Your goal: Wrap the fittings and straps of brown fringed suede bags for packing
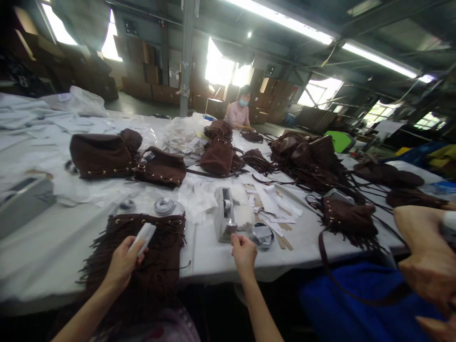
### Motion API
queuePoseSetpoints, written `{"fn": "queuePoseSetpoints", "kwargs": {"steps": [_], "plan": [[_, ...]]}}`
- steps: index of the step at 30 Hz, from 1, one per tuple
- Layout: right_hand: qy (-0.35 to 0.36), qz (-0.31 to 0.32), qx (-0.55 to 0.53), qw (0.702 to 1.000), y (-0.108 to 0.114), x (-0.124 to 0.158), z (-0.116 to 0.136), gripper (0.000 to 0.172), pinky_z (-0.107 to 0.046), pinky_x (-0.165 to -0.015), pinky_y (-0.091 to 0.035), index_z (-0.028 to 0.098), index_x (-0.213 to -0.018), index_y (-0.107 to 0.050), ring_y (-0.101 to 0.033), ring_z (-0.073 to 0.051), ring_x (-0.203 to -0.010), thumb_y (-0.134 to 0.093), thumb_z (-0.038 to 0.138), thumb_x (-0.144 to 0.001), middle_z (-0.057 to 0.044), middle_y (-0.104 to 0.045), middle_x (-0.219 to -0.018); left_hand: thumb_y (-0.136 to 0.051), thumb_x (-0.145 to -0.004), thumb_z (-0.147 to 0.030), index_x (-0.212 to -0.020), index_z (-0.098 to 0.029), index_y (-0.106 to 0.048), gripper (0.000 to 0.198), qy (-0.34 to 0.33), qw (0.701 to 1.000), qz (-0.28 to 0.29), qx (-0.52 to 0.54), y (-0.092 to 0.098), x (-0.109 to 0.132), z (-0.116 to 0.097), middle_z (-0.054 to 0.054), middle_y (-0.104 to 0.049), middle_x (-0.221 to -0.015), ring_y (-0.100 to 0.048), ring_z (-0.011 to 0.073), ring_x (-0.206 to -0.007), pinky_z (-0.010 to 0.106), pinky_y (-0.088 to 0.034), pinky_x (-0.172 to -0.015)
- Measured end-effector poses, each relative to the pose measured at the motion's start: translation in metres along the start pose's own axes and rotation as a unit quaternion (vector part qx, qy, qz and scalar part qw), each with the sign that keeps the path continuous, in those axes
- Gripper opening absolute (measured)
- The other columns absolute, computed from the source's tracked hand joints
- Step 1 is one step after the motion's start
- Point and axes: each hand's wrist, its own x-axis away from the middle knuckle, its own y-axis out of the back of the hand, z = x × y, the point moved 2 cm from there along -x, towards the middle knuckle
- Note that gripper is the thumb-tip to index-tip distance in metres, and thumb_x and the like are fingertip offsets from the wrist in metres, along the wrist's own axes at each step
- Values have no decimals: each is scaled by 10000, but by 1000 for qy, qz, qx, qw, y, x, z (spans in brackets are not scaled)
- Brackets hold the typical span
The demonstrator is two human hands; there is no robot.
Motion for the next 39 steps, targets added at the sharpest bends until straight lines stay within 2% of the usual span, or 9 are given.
{"fn": "queuePoseSetpoints", "kwargs": {"steps": [8,12,14,17,21,25,28,33,39], "plan": [[23,-20,107,994,23,15,-2,365,-278,-432,-344,181,-498,-613,-499,-179,-401,-578,509,-656,-28,-541,-385,-566,-784,-448,-814,-180,-495,279,-20,1000,-5,-7,-1,-1,0,-36,-563,-588,-417,68,-397,170,-298,-374],[60,61,97,992,21,39,17,426,-265,-451,-387,157,-662,-666,-539,-179,-478,-564,570,-694,-41,-612,-510,-540,-800,-424,-810,-187,-488,242,-39,999,-9,-34,-3,0,-5,-37,-556,-588,-429,81,-403,181,-308,-386],[102,159,78,979,1,52,45,404,-248,-482,-408,154,-732,-666,-548,-164,-528,-592,551,-713,-34,-620,-572,-516,-813,-411,-801,-192,-486,221,-49,997,-15,-61,-3,0,-8,-38,-549,-588,-437,89,-409,192,-322,-403],[174,311,55,933,-44,75,100,333,-225,-515,-410,160,-739,-649,-523,-134,-564,-599,488,-766,-14,-594,-615,-491,-827,-381,-777,-197,-492,191,-77,989,-39,-120,-1,0,-14,-34,-541,-592,-464,104,-459,203,-340,-461],[216,432,11,876,-111,96,147,309,-206,-498,-386,163,-756,-636,-479,-103,-533,-570,460,-807,9,-564,-613,-496,-823,-325,-761,-199,-495,140,-130,973,-76,-175,0,5,-22,-26,-533,-609,-496,122,-545,215,-346,-543],[200,445,46,872,-164,93,140,361,-203,-464,-343,160,-685,-607,-450,-100,-503,-540,498,-792,14,-537,-559,-487,-835,-301,-777,-207,-473,111,-146,974,-64,-160,-2,9,-27,-28,-521,-605,-506,127,-547,213,-338,-543],[185,419,121,881,-186,83,122,403,-203,-453,-298,161,-592,-576,-428,-99,-506,-548,530,-751,12,-513,-533,-460,-859,-298,-777,-212,-458,119,-155,973,-57,-160,-2,10,-29,-21,-531,-619,-524,133,-560,215,-335,-547],[148,412,155,886,-200,74,108,520,-231,-421,-177,185,-435,-424,-305,-74,-437,-539,607,-716,36,-368,-437,-448,-859,-243,-775,-223,-424,90,-163,967,-51,-187,-3,9,-27,-7,-549,-655,-553,148,-601,220,-330,-554],[90,433,136,887,-213,71,102,533,-239,-423,-141,192,-395,-362,-256,-58,-424,-606,570,-680,57,-286,-413,-439,-854,-221,-781,-227,-425,74,-148,963,-54,-217,-4,5,-21,0,-547,-659,-561,161,-619,230,-335,-559]]}}
